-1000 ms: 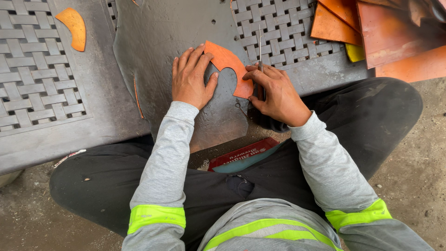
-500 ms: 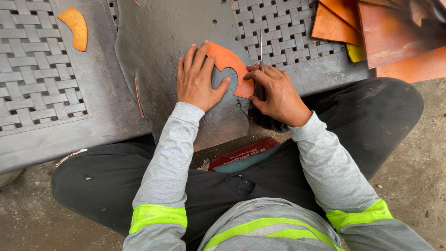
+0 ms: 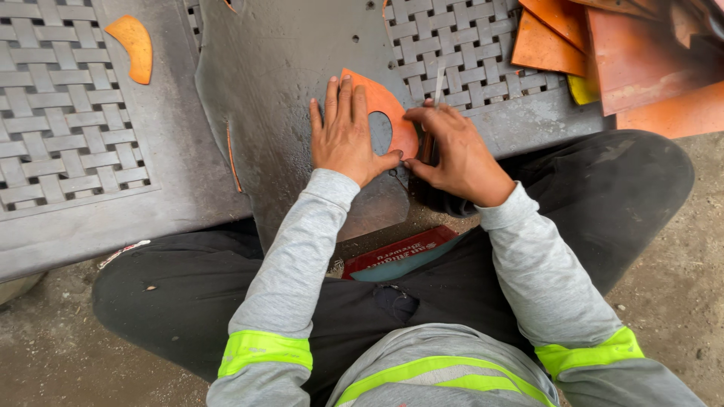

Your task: The person uses a small knife to cut orange leather pieces on a metal plate placed on a plastic chair. They repeatedly position the leather, cut along its edges, and remove the cut pieces.

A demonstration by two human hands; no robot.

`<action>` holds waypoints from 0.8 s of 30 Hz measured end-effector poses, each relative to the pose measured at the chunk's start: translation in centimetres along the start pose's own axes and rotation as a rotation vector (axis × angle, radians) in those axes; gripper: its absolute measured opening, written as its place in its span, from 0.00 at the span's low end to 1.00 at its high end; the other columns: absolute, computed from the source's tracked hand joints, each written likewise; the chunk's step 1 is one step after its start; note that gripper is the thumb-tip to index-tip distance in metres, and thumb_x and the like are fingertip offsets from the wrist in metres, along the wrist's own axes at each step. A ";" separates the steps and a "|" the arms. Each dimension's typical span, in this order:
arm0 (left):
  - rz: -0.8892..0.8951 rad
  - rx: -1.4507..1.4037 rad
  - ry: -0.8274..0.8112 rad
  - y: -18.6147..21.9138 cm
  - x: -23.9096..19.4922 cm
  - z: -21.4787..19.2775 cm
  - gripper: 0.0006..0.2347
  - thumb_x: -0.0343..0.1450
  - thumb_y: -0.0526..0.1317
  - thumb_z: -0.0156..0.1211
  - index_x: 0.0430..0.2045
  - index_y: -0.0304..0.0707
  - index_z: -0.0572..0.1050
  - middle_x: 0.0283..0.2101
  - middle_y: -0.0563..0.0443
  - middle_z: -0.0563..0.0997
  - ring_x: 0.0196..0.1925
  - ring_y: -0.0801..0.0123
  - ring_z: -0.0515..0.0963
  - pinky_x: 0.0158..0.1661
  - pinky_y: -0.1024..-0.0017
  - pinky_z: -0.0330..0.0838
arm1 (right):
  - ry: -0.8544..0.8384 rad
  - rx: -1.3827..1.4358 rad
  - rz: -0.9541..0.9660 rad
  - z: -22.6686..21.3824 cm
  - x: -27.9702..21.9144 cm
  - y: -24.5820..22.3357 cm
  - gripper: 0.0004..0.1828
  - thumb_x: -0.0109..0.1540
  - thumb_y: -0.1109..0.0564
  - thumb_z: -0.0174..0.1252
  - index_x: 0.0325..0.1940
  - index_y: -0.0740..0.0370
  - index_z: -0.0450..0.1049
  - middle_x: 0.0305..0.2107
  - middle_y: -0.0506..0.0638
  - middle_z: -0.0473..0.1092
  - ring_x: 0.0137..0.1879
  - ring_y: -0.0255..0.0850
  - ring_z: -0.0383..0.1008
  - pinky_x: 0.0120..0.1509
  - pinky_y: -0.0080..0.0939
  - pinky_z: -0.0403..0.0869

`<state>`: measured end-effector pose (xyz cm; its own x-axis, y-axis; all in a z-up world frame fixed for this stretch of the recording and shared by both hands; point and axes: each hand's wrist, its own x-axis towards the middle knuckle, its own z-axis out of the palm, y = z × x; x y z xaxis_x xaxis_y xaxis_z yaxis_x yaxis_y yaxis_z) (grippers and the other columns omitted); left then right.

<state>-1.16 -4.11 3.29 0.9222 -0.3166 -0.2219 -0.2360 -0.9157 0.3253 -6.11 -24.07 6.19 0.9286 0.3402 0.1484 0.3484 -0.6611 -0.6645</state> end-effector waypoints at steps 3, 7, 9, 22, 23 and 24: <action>0.014 0.001 0.005 0.2 -0.3 0.1 0.53 0.51 0.61 0.78 0.66 0.29 0.57 0.74 0.33 0.51 0.77 0.47 0.45 0.71 0.41 0.40 | 0.151 0.120 -0.001 -0.7 0.8 -0.1 0.26 0.60 0.62 0.64 0.60 0.65 0.65 0.49 0.59 0.73 0.56 0.50 0.75 0.60 0.45 0.74; 0.023 0.024 -0.025 0.8 -0.1 0.1 0.52 0.52 0.60 0.78 0.66 0.25 0.57 0.73 0.29 0.50 0.77 0.45 0.46 0.71 0.42 0.42 | 0.326 0.419 0.093 -2.3 3.4 0.8 0.11 0.78 0.58 0.49 0.64 0.63 0.65 0.33 0.49 0.75 0.41 0.34 0.78 0.49 0.32 0.76; 0.024 0.024 -0.028 1.1 0.1 0.0 0.52 0.52 0.59 0.78 0.66 0.23 0.57 0.73 0.29 0.51 0.76 0.45 0.47 0.71 0.43 0.44 | 0.351 0.548 0.149 -3.0 5.1 1.3 0.13 0.80 0.54 0.47 0.63 0.64 0.69 0.28 0.45 0.71 0.34 0.30 0.72 0.41 0.30 0.70; 0.005 0.095 -0.112 2.1 0.4 -1.1 0.52 0.51 0.60 0.78 0.64 0.23 0.59 0.72 0.28 0.51 0.75 0.43 0.49 0.64 0.32 0.54 | 0.245 0.825 0.252 3.8 10.0 5.9 0.06 0.69 0.65 0.55 0.42 0.70 0.76 0.36 0.50 0.77 0.41 0.35 0.81 0.51 0.35 0.80; 0.005 0.097 -0.113 2.1 0.4 -1.1 0.52 0.51 0.60 0.78 0.64 0.22 0.59 0.72 0.28 0.51 0.75 0.43 0.50 0.64 0.32 0.54 | 0.240 0.837 0.263 3.9 9.9 6.2 0.06 0.69 0.65 0.55 0.42 0.70 0.76 0.36 0.51 0.77 0.42 0.35 0.81 0.52 0.36 0.80; 0.007 0.098 -0.115 2.1 0.4 -1.1 0.52 0.51 0.60 0.78 0.64 0.22 0.59 0.72 0.29 0.52 0.75 0.43 0.50 0.65 0.32 0.53 | 0.222 0.830 0.256 4.0 9.9 6.4 0.06 0.69 0.64 0.55 0.42 0.70 0.76 0.36 0.51 0.77 0.42 0.35 0.81 0.52 0.36 0.80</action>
<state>-0.95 -5.89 4.84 0.8808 -0.3439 -0.3254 -0.2761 -0.9315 0.2370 4.78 -22.24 0.44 0.9985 0.0547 0.0043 0.0028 0.0269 -0.9996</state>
